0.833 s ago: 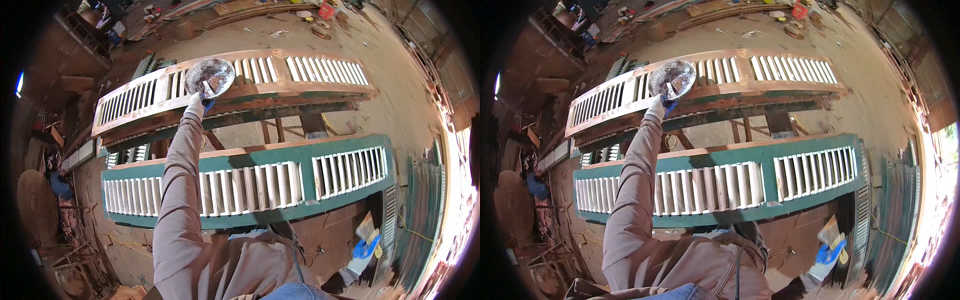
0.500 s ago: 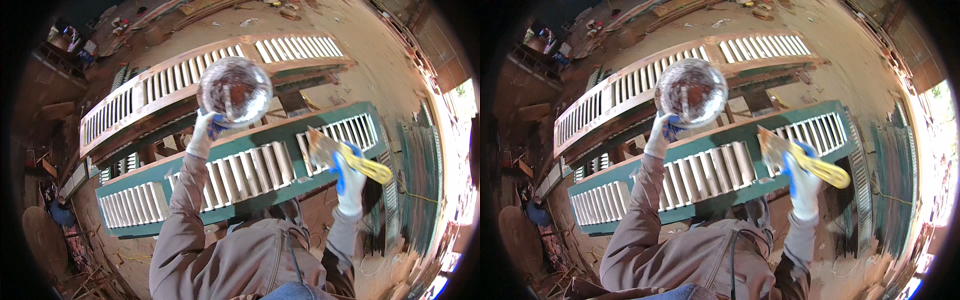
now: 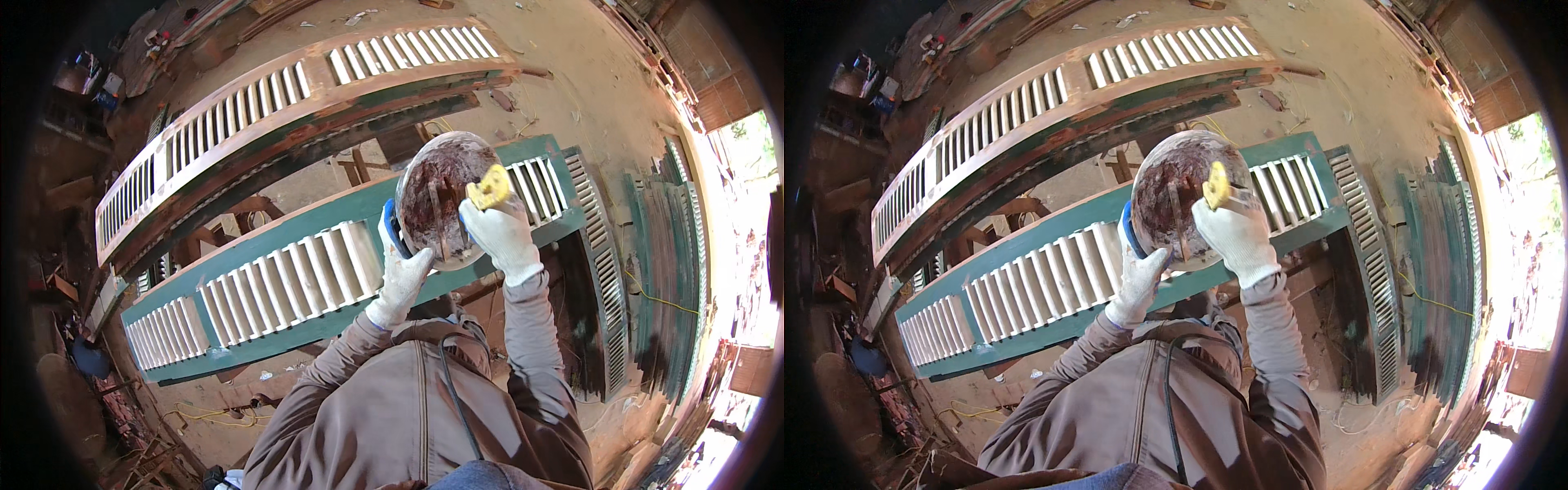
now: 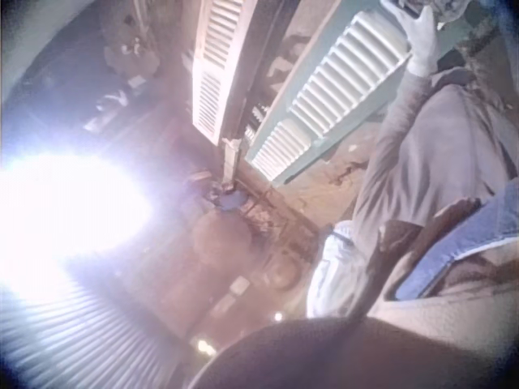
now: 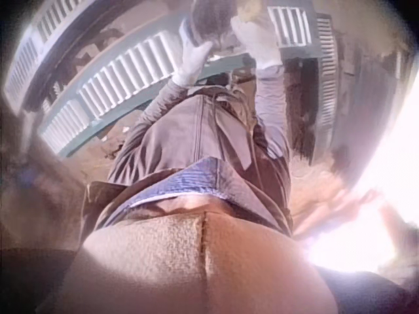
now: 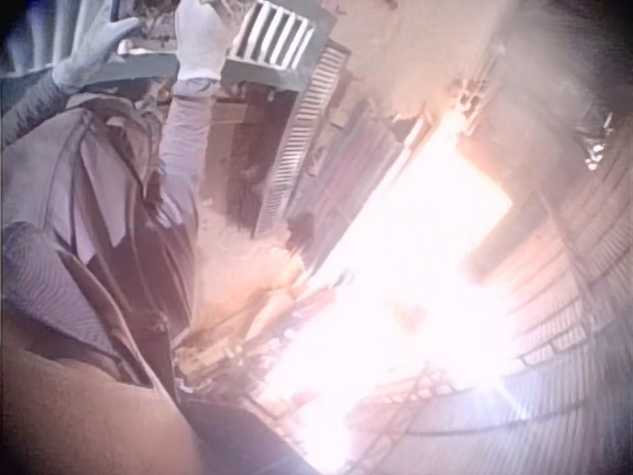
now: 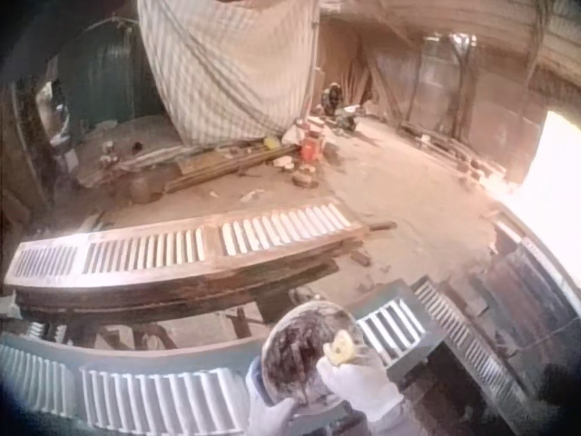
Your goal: The person applies a brown paste to the surface of a green wooden slatted panel using a yellow scraper. They repeatedly scoop the paste from a bowl and spread it across the wood, occasionally lifting and repositioning the panel.
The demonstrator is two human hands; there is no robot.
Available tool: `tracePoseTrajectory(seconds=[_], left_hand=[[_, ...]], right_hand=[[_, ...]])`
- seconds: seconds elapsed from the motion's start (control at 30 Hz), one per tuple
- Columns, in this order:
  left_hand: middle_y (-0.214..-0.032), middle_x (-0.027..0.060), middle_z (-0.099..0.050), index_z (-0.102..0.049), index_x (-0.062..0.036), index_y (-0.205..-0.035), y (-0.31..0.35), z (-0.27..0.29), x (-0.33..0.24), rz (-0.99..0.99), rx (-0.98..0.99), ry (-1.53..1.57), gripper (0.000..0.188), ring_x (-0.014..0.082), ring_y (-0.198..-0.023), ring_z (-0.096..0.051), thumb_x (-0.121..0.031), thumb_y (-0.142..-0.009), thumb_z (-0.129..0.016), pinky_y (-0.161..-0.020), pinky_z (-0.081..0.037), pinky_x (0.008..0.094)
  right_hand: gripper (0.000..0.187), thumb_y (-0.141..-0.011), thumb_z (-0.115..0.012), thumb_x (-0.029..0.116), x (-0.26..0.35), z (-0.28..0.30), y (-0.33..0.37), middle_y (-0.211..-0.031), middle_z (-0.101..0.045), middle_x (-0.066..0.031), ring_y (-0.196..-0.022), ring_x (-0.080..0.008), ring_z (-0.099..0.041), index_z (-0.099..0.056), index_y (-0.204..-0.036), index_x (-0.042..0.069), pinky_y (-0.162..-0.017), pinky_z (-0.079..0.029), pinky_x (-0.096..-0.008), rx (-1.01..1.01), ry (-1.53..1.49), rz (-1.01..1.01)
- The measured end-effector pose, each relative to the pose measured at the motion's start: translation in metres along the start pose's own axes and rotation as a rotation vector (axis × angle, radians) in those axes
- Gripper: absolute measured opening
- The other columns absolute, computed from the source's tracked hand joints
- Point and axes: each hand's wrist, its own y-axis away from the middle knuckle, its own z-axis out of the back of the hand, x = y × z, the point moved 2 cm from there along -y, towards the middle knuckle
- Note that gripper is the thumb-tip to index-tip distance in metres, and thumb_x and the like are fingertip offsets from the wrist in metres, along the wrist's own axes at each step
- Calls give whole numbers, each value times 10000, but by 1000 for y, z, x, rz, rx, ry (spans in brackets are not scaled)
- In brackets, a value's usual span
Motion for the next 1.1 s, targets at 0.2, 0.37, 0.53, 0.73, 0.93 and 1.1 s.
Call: tracePoseTrajectory(seconds=[0.2,0.37,0.53,0.73,0.93,1.1], left_hand=[[-1505,116,-297,-92,-97,-1551,-13,-88,59,-40,93,-1,972,239,-1381,-344,31,-722,-582,-1134,-324,364],[-1458,115,-394,-158,-80,-1535,-23,-129,88,24,52,14,887,228,-1307,-440,30,-773,-599,-1086,-388,369],[-1336,95,-538,-280,-78,-1498,-26,-140,105,211,-29,107,745,202,-1164,-564,16,-832,-600,-970,-492,346],[-1203,87,-600,-364,-99,-1417,-26,-126,123,399,-234,194,630,204,-1036,-632,20,-843,-593,-874,-546,334],[-1023,61,-661,-661,-31,-1048,3,-63,120,107,-242,24,224,166,-909,-656,-189,-951,-535,-822,-536,289],[-982,95,-669,-654,-13,-1031,20,-8,128,48,-370,226,273,233,-948,-672,-256,-943,-568,-847,-554,374]], right_hand=[[144,-887,-588,213,-117,-20,26,-633,-615,-98,-513,-255,-606,-662,-848,96,-474,-486,-384,20,-535,-373],[152,-885,-677,177,-175,-7,47,-707,-579,42,-534,-47,-533,-637,-905,32,-464,-461,-235,-54,-1387,-816],[327,-882,-706,153,-222,-3,91,-935,-647,-33,-723,-78,-616,-630,-1156,-7,-521,-515,-238,-125,-1717,-892],[341,-906,-686,149,-269,2,118,-1015,-662,-34,-793,-85,-629,-615,-1208,6,-624,-510,-227,-315,-1573,-854],[356,-908,-640,65,-359,-26,78,-1183,-671,-76,-1014,-182,-648,-612,-1263,59,-908,-499,-286,-313,-688,-302],[424,-845,-606,162,-409,-94,47,-1254,-622,32,-1073,-187,-605,-608,-1268,193,-879,-521,-329,-155,105,52]])
